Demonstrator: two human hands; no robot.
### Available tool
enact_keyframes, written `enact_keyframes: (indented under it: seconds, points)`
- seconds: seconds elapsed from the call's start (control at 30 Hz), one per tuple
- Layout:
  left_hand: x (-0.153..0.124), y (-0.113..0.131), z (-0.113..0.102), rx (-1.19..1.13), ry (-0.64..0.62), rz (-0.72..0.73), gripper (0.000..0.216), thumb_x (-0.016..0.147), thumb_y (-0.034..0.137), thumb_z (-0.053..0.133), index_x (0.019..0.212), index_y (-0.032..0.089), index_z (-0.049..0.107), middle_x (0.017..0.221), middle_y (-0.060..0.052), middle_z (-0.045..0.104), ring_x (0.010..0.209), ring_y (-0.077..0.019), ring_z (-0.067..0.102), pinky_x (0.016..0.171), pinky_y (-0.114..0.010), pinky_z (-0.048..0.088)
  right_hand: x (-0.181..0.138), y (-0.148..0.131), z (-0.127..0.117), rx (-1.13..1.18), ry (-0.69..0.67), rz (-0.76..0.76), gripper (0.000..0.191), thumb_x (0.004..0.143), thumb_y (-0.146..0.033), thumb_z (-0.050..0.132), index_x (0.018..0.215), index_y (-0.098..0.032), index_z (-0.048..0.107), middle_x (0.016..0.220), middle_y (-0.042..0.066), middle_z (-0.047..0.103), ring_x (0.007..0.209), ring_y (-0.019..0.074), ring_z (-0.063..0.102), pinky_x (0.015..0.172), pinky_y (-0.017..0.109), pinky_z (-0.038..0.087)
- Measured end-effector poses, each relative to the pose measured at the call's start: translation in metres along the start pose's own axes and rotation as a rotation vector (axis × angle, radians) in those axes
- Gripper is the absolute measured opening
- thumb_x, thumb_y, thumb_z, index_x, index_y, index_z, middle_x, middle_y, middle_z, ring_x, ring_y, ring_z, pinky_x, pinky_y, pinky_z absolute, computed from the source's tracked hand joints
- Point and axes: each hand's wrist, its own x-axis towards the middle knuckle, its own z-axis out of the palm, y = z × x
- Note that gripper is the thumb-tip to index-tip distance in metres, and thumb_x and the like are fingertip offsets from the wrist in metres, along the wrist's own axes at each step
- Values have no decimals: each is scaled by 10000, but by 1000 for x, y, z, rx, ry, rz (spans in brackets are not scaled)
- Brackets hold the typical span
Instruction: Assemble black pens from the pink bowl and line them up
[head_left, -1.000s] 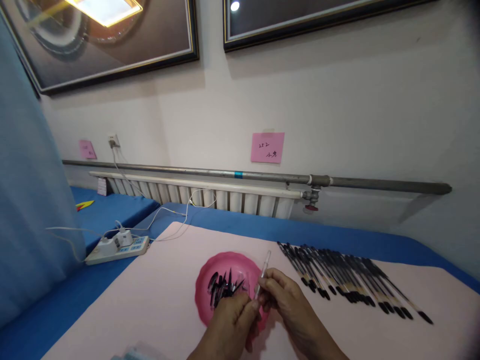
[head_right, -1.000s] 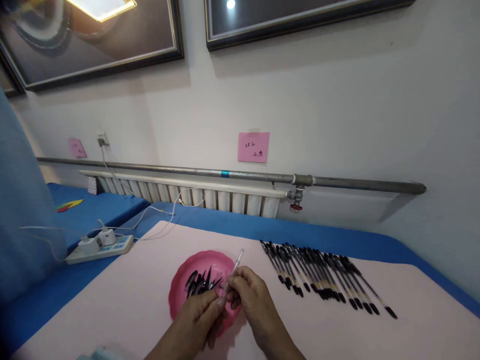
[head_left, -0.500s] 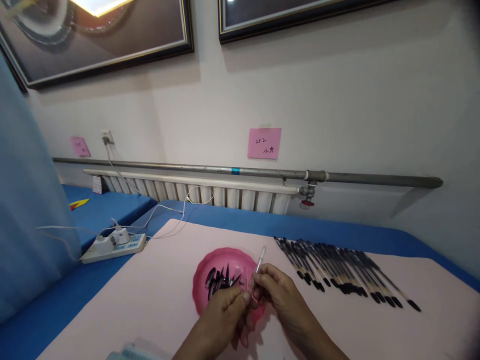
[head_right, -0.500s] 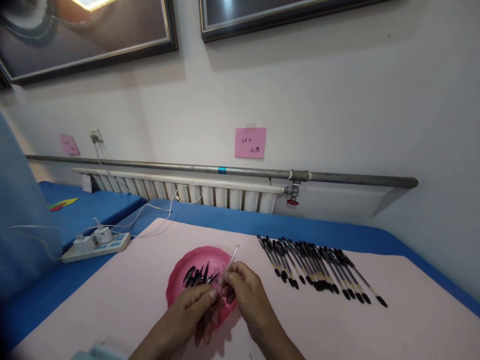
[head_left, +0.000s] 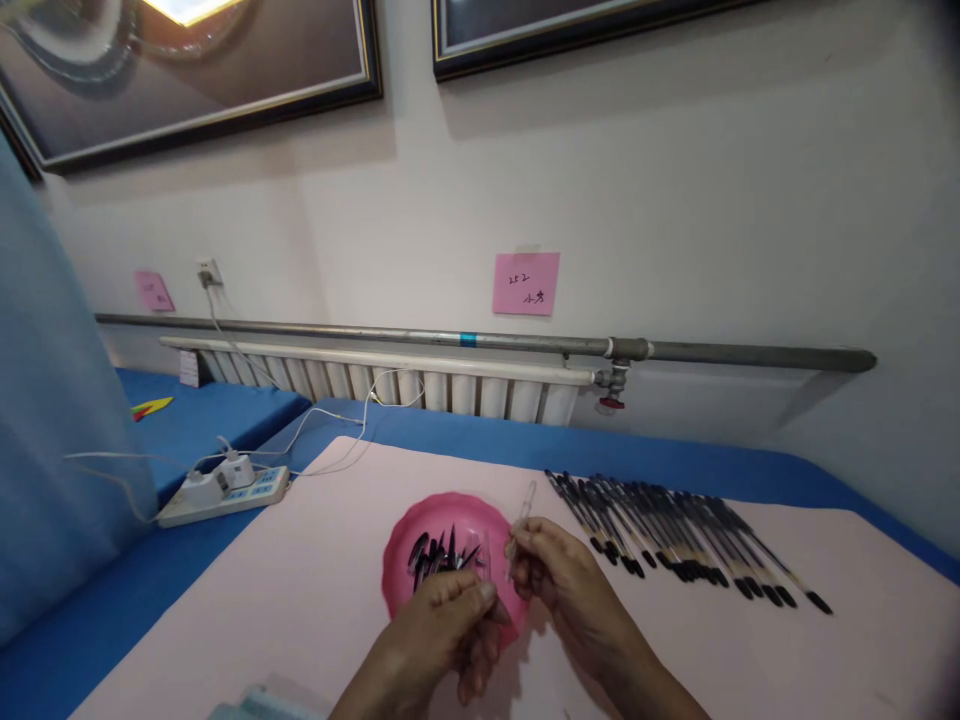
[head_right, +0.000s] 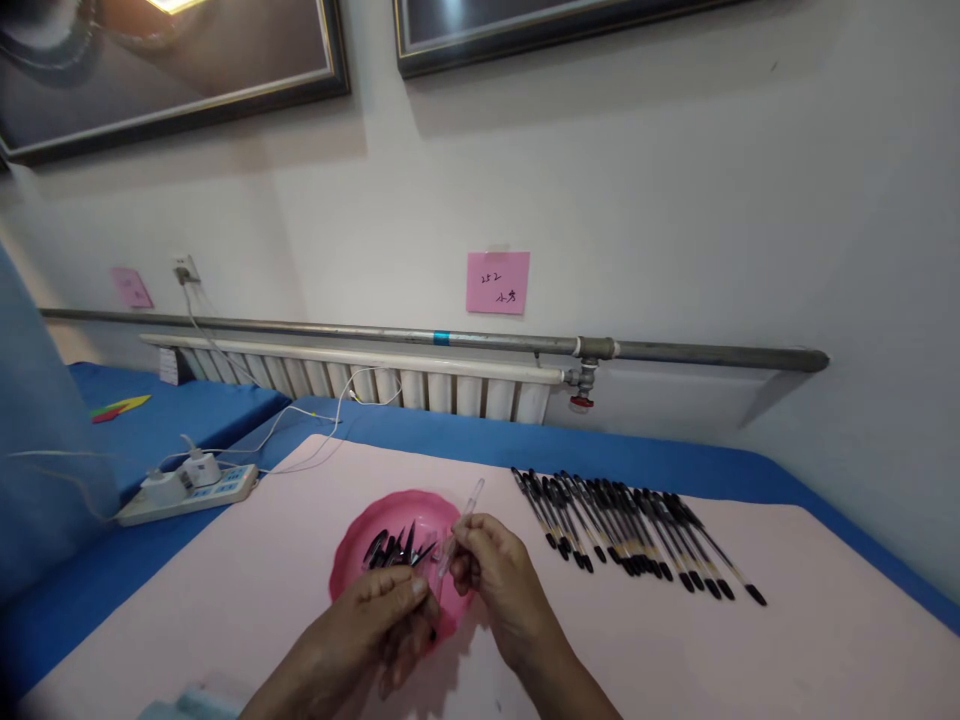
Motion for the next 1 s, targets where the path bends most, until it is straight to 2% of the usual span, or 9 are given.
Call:
enact_keyframes:
  seconds: [0.1,0.2,0.33,0.43,0.53,0.7,0.8,1.0]
  points:
    - [8,-6,-10,304,267,76,256,744,377,515,586,184,461,480,33,481,427,-97,418,435,-227,291,2,5,-4,-193,42,-20,129,720,-314,508,657,-203,495,535,-52,474,499,115,445,500,233,349]
    - [15,-11,-18,522,387,116,162,725,287,508,607,175,507,562,-2,541,549,-141,493,537,-258,349,3,14,-4,-396,64,-41,62,711,-258,525,684,-206,504,532,-54,480,514,126,451,508,236,335]
    - [17,-11,-20,556,366,90,196,738,288,485,788,146,611,688,-54,630,640,-187,566,601,-283,390,1,21,0,-634,49,-94,76,760,-289,516,761,-214,504,544,-44,528,512,143,483,511,243,318]
    - [15,-10,-19,591,333,71,272,745,303,483,894,134,636,723,-78,665,663,-210,597,606,-291,397,-1,18,-1,-802,36,-155,149,819,-328,470,715,-224,490,563,-34,554,524,147,501,518,243,312]
    - [14,-13,-22,626,338,78,261,762,316,456,823,147,644,683,-70,658,626,-206,592,573,-283,387,3,16,-12,-973,85,-201,190,855,-277,420,692,-219,498,652,-2,594,595,159,536,548,249,329]
    - [14,-15,-22,622,328,53,211,754,309,462,763,176,627,623,-36,637,591,-193,575,545,-268,372,22,31,-56,-1259,301,-197,210,829,-87,385,804,-144,586,870,134,623,843,250,554,723,323,369]
    - [12,-12,-19,675,333,57,180,746,281,465,729,186,617,641,-31,647,616,-192,583,568,-266,373,32,43,-77,-1379,352,-183,243,814,-40,388,853,-113,617,901,164,627,875,283,543,757,356,374]
    - [11,-9,-18,686,304,54,209,772,294,434,764,183,612,697,-42,669,663,-193,602,595,-268,385,39,49,-81,-1498,341,-131,229,801,-14,436,847,-98,644,893,161,636,884,288,555,748,354,381]
